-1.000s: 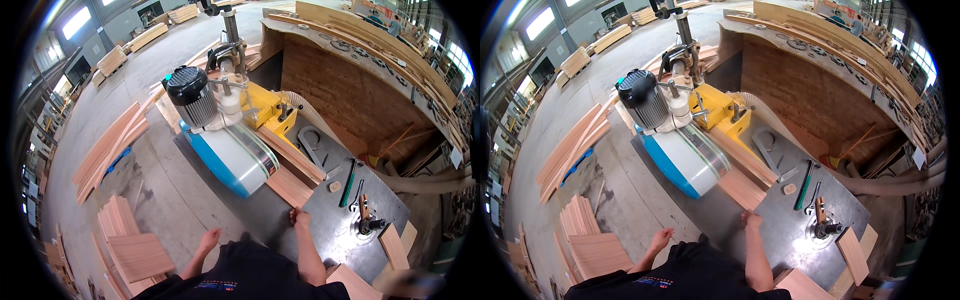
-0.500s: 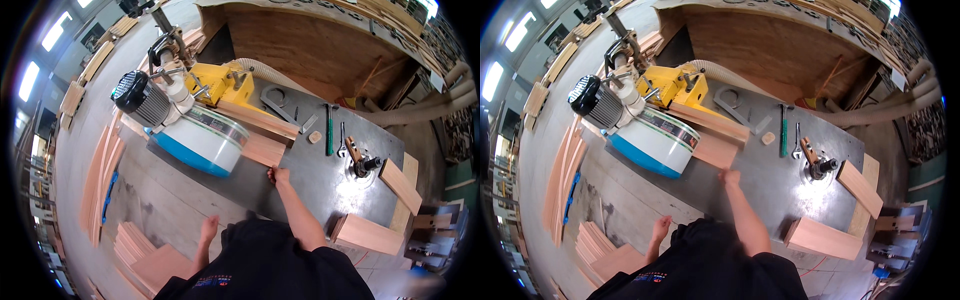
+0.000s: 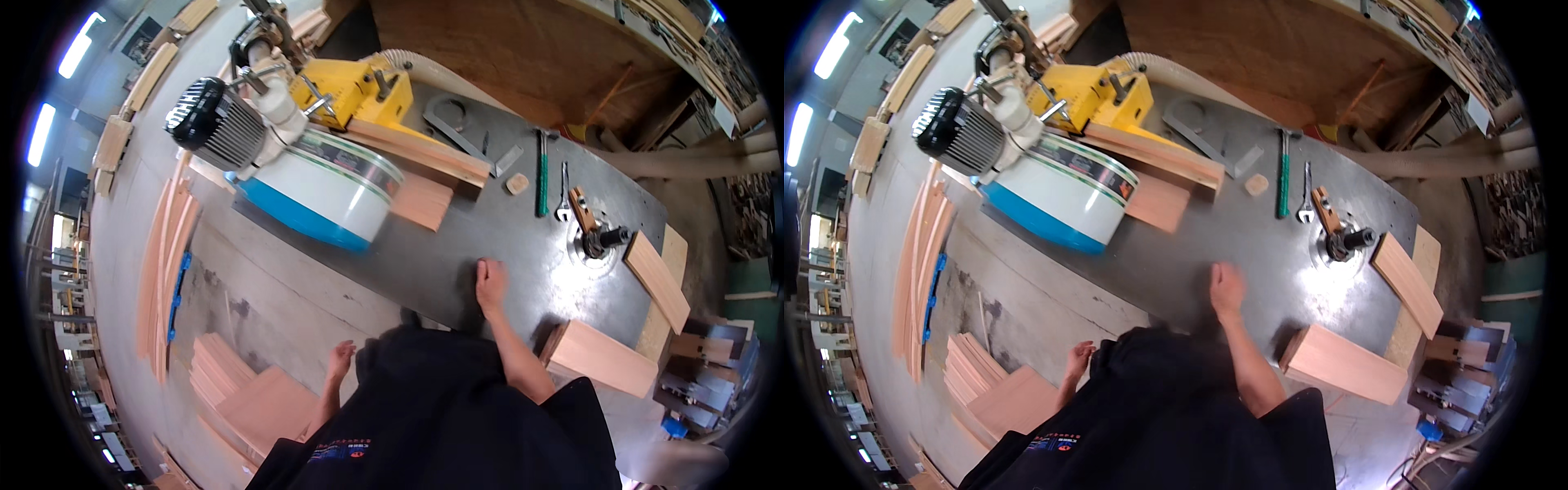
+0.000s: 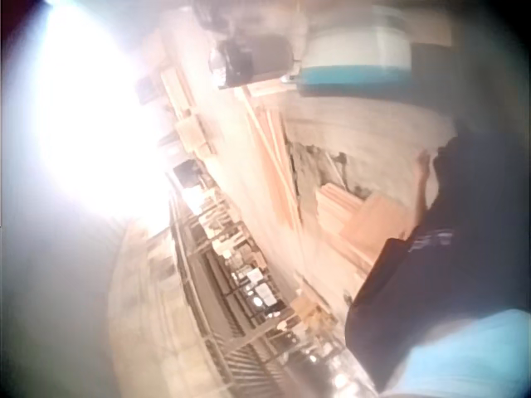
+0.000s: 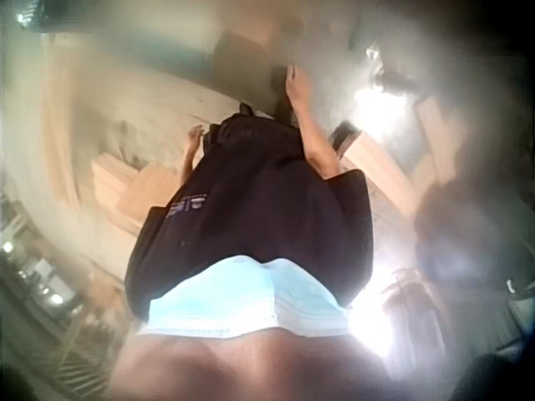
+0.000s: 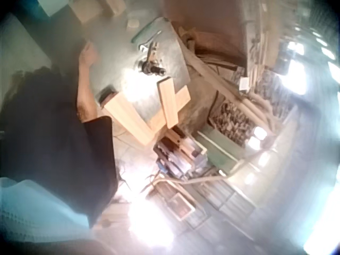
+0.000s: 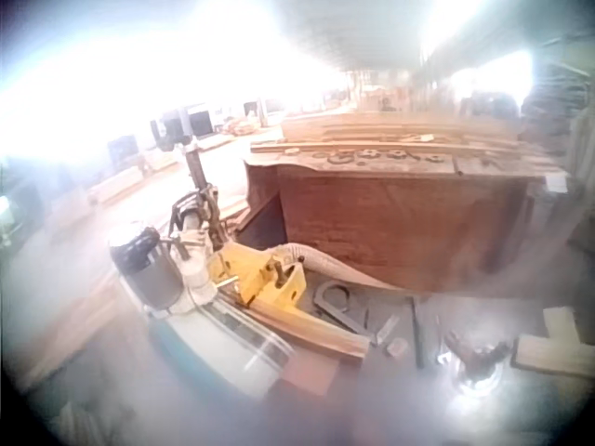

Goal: The person repeatedly picks up wooden planks, runs them through a stationary spindle sander, and stacks the finished pieces. They handle each plank one at a time, flipping and repositioning as needed, then place the processed planks into a growing stack on the workbench.

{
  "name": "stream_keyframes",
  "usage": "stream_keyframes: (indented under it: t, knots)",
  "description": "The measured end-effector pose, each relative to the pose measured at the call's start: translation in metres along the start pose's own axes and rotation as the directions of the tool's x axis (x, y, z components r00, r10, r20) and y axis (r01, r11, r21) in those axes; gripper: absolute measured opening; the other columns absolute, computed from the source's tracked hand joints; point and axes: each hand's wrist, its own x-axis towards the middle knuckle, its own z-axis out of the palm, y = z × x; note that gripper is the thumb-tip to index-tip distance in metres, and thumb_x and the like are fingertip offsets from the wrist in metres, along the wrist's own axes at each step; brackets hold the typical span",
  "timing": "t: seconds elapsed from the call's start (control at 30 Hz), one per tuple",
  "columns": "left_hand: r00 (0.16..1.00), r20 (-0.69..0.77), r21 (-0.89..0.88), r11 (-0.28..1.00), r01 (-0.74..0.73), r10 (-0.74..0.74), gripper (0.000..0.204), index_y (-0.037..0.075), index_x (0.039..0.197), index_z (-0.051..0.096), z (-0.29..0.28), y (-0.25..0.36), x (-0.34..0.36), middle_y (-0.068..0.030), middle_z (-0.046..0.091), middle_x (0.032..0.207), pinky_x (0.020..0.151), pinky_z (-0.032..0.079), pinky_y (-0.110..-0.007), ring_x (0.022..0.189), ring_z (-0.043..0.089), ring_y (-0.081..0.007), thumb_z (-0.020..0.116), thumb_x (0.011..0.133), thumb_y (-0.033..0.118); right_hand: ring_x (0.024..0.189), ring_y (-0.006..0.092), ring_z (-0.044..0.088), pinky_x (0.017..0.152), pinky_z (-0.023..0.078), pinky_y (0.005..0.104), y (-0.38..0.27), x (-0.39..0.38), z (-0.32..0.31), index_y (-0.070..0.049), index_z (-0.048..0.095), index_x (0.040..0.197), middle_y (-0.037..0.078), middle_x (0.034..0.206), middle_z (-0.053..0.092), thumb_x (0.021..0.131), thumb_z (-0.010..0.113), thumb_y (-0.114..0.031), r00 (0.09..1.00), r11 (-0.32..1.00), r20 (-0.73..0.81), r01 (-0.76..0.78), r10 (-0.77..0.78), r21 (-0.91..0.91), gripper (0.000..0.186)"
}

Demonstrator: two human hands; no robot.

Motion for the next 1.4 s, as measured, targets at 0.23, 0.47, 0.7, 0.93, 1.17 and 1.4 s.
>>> stream_keyframes:
  t: [0.23, 0.47, 0.7, 0.93, 1.17, 1.4]
  knots:
    - [0.968, 0.046, 0.052, 0.969, 0.243, -0.245, 0.024, 0.001, 0.118, 0.069, -0.007, -0.039, -0.067, -0.0054, 0.073, 0.101, 0.079, 0.053, -0.028, 0.088, 0.065, -0.0110, 0.058, 0.103, 0.015, 0.121, 0.0424, 0.051, 0.102, 0.040, 0.0518, 0.050, -0.045, -0.063, -0.002, 0.051, 0.135, 0.022, 0.132, 0.056, 0.095, 0.057, -0.016, 0.920, 0.919, -0.391, -0.188, 0.040, -0.347, 0.043]
    - [0.911, 0.064, -0.020, 0.912, 0.409, -0.407, 0.028, 0.005, 0.124, 0.066, -0.026, -0.056, -0.055, -0.0047, 0.073, 0.101, 0.068, 0.050, -0.027, 0.080, 0.067, -0.0116, 0.059, 0.104, 0.023, 0.136, 0.0328, 0.046, 0.116, 0.036, 0.0415, -0.060, -0.090, 0.058, -0.008, 0.047, 0.145, 0.016, 0.146, 0.051, 0.091, 0.063, -0.025, 0.365, 0.611, 0.493, 0.545, -0.790, 0.574, 0.059]
    - [0.968, -0.174, -0.082, 0.982, 0.170, -0.182, 0.032, 0.005, 0.132, 0.061, -0.024, 0.030, -0.056, -0.0041, 0.072, 0.109, 0.080, 0.050, -0.027, 0.093, 0.066, -0.0116, 0.052, 0.106, 0.022, 0.134, 0.0386, 0.044, 0.114, 0.037, 0.0473, -0.072, -0.033, 0.036, -0.004, 0.049, 0.137, 0.017, 0.143, 0.049, 0.091, 0.062, -0.021, 0.724, 0.889, 0.529, 0.430, -0.444, 0.158, 0.052]
    - [0.901, -0.208, -0.263, 0.909, 0.323, -0.380, 0.036, 0.003, 0.131, 0.063, 0.025, -0.068, -0.143, -0.0084, 0.075, 0.106, 0.073, 0.052, -0.027, 0.089, 0.070, -0.0144, 0.057, 0.100, 0.022, 0.145, 0.0384, 0.034, 0.122, 0.025, 0.0490, -0.064, 0.020, 0.073, 0.002, 0.037, 0.148, 0.021, 0.154, 0.039, 0.094, 0.062, -0.024, 0.832, 0.889, 0.395, 0.452, -0.389, -0.077, 0.064]
    - [0.827, -0.207, -0.167, 0.852, 0.497, -0.523, 0.032, 0.001, 0.122, 0.069, 0.079, -0.150, -0.272, -0.0083, 0.074, 0.098, 0.073, 0.055, -0.029, 0.083, 0.068, -0.0138, 0.060, 0.099, 0.021, 0.147, 0.0366, 0.033, 0.122, 0.024, 0.0471, -0.095, 0.041, 0.128, 0.002, 0.037, 0.149, 0.019, 0.157, 0.038, 0.093, 0.065, -0.025, 0.833, 0.854, 0.350, 0.499, -0.428, -0.145, 0.068]
    - [0.787, -0.173, -0.340, 0.786, 0.517, -0.593, 0.032, 0.002, 0.124, 0.068, 0.060, -0.175, -0.265, -0.0084, 0.074, 0.100, 0.073, 0.055, -0.029, 0.083, 0.068, -0.0149, 0.060, 0.100, 0.021, 0.146, 0.0342, 0.035, 0.122, 0.026, 0.0430, -0.212, -0.084, 0.191, 0.000, 0.036, 0.151, 0.019, 0.157, 0.039, 0.094, 0.061, -0.036, 0.018, 0.702, 0.824, 0.535, -0.566, 0.470, 0.072]
